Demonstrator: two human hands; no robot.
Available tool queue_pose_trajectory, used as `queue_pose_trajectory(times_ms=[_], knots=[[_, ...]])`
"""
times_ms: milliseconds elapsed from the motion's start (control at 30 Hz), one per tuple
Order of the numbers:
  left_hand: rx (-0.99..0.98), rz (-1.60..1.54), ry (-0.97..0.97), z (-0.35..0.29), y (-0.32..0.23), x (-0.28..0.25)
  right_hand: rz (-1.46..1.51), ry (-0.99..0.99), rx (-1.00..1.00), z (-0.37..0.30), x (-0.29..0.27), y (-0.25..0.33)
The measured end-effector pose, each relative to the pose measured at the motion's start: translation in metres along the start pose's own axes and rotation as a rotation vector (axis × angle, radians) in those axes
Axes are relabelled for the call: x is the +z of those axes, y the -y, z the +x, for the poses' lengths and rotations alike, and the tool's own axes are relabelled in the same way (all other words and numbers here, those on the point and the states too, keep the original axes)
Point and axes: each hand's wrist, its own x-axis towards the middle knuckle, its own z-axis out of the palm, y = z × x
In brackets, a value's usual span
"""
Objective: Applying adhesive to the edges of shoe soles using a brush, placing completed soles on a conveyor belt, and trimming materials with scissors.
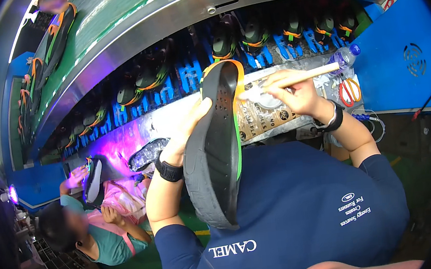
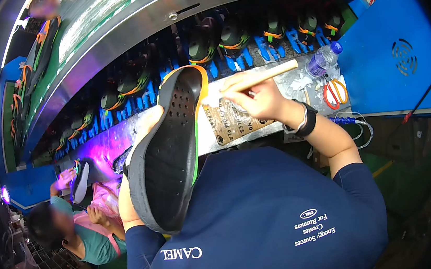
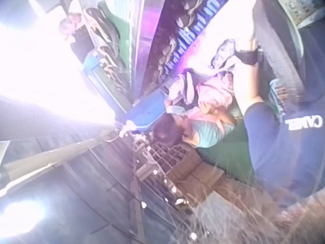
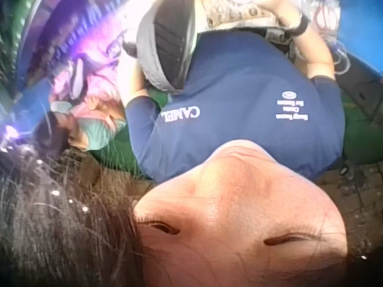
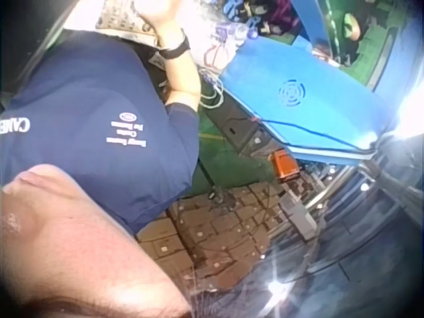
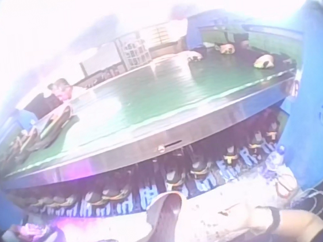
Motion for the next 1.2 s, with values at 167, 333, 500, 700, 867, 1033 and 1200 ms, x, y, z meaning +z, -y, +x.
queue_pose_trajectory(times_ms=[167, 333, 500, 700, 867, 1033, 1200], knots=[[0.0, 0.039, -0.068, -0.001, -0.007, 0.015, 0.221, -0.043, 0.127, 0.004, 0.0, 0.006], [0.019, 0.147, 0.033, 0.0, -0.016, 0.021, 0.102, -0.178, 0.119, 0.016, 0.006, -0.004], [0.034, 0.205, -0.008, 0.006, -0.02, 0.02, 0.088, -0.047, 0.047, 0.009, 0.01, 0.012], [0.064, 0.203, 0.036, 0.02, -0.016, 0.003, 0.124, 0.097, 0.103, 0.004, 0.007, 0.031], [0.056, 0.257, 0.032, 0.028, -0.018, 0.0, 0.154, 0.084, 0.051, 0.001, 0.01, 0.04], [0.068, 0.297, 0.031, 0.033, -0.022, -0.007, 0.219, 0.192, -0.038, 0.005, 0.007, 0.051], [0.086, 0.316, 0.009, 0.036, -0.026, -0.013, 0.28, 0.261, -0.089, 0.008, 0.012, 0.06]])
